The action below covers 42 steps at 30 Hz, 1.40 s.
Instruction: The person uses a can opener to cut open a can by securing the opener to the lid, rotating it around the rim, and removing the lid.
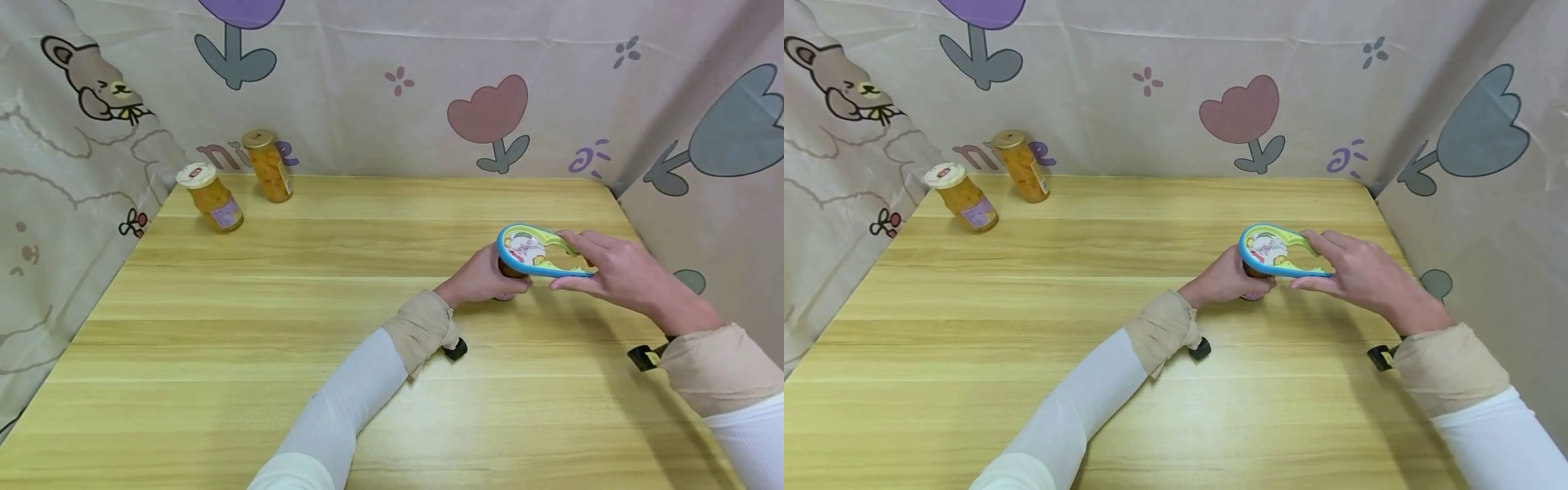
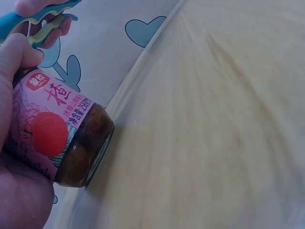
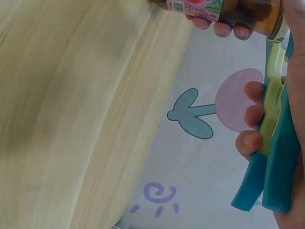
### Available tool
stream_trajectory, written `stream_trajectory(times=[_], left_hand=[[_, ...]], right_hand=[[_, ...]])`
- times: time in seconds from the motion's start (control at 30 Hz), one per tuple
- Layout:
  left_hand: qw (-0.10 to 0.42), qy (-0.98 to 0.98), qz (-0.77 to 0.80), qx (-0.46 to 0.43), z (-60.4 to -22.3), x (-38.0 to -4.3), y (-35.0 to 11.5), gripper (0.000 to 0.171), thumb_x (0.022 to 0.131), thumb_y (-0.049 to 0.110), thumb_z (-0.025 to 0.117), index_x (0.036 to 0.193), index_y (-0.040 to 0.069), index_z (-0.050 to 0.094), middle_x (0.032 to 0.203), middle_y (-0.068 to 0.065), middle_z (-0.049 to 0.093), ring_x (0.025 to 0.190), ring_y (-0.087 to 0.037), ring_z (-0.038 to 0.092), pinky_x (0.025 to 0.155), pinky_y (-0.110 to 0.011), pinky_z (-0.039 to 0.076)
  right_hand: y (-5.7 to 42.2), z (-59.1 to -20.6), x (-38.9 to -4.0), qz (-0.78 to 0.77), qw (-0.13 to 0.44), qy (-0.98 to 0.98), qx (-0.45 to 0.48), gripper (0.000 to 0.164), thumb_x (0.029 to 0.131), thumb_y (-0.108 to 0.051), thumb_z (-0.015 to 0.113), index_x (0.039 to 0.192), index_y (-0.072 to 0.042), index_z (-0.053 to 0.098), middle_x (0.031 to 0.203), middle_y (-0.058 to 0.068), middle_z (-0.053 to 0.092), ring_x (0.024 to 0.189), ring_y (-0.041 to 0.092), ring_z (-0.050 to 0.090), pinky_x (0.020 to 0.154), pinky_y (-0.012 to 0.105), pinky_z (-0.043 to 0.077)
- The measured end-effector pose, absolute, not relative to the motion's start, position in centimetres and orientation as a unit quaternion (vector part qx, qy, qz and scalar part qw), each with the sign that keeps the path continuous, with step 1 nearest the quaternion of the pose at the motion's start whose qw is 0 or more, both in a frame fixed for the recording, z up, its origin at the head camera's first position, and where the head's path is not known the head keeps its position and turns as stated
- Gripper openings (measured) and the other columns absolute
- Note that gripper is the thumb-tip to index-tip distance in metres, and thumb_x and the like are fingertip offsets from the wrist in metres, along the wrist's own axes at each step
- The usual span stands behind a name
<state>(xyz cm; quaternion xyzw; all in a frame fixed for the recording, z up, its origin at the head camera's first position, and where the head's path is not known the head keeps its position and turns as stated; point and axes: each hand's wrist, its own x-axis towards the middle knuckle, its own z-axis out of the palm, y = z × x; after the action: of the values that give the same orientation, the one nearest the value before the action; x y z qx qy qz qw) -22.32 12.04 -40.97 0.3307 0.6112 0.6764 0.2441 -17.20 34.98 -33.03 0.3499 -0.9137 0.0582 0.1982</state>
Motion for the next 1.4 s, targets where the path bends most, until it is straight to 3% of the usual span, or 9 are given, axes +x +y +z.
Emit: stream_trajectory(times=[0.27, 0.57, 0.93, 1.07, 1.17, 1.4], left_hand=[[0.247, 0.617, 0.670, 0.331, -40.9, -22.4, 11.9, 0.050, 0.081, -0.002, 0.070, 0.123, 0.011, 0.046, 0.085, -0.009, 0.059, 0.058, -0.029, 0.051, 0.053, -0.028, 0.048], [0.246, 0.622, 0.663, 0.336, -41.0, -22.3, 11.9, 0.048, 0.082, -0.002, 0.070, 0.122, 0.011, 0.047, 0.088, -0.008, 0.062, 0.059, -0.029, 0.052, 0.054, -0.029, 0.049], [0.248, 0.609, 0.671, 0.341, -41.1, -22.4, 12.0, 0.047, 0.082, -0.002, 0.069, 0.122, 0.011, 0.047, 0.088, -0.009, 0.062, 0.059, -0.029, 0.051, 0.053, -0.029, 0.048], [0.247, 0.609, 0.673, 0.340, -41.2, -22.4, 12.0, 0.046, 0.082, -0.001, 0.069, 0.121, 0.010, 0.047, 0.087, -0.009, 0.064, 0.058, -0.030, 0.051, 0.053, -0.029, 0.048], [0.246, 0.613, 0.670, 0.339, -41.1, -22.4, 12.0, 0.047, 0.082, 0.000, 0.069, 0.122, 0.011, 0.047, 0.088, -0.008, 0.063, 0.059, -0.029, 0.052, 0.053, -0.029, 0.049], [0.245, 0.623, 0.663, 0.337, -41.2, -22.4, 11.9, 0.051, 0.082, 0.001, 0.071, 0.125, 0.012, 0.046, 0.092, -0.006, 0.063, 0.061, -0.027, 0.054, 0.055, -0.029, 0.051]], right_hand=[[35.0, -33.1, -17.6, 0.054, 0.198, -0.911, 0.359, 0.085, 0.060, -0.047, 0.084, 0.126, 0.000, 0.057, 0.081, 0.002, 0.056, 0.063, 0.011, 0.045, 0.052, 0.032, 0.045], [35.2, -33.0, -17.6, 0.049, 0.193, -0.908, 0.368, 0.086, 0.061, -0.049, 0.083, 0.129, -0.002, 0.056, 0.083, 0.000, 0.054, 0.062, 0.008, 0.042, 0.049, 0.028, 0.043], [35.6, -32.9, -17.8, 0.034, 0.186, -0.907, 0.376, 0.088, 0.063, -0.052, 0.081, 0.131, -0.003, 0.054, 0.099, 0.013, 0.063, 0.074, 0.025, 0.061, 0.059, 0.043, 0.055], [35.7, -32.9, -18.3, 0.027, 0.211, -0.889, 0.404, 0.087, 0.069, -0.063, 0.072, 0.129, -0.002, 0.056, 0.096, 0.012, 0.062, 0.070, 0.023, 0.060, 0.054, 0.041, 0.054], [35.8, -33.0, -18.7, 0.024, 0.236, -0.873, 0.427, 0.088, 0.076, -0.073, 0.059, 0.127, 0.000, 0.058, 0.091, 0.010, 0.060, 0.065, 0.020, 0.056, 0.050, 0.038, 0.053], [35.8, -33.6, -19.4, 0.010, 0.283, -0.844, 0.455, 0.087, 0.087, -0.075, 0.041, 0.123, 0.002, 0.061, 0.083, 0.012, 0.057, 0.057, 0.021, 0.051, 0.045, 0.038, 0.050]])
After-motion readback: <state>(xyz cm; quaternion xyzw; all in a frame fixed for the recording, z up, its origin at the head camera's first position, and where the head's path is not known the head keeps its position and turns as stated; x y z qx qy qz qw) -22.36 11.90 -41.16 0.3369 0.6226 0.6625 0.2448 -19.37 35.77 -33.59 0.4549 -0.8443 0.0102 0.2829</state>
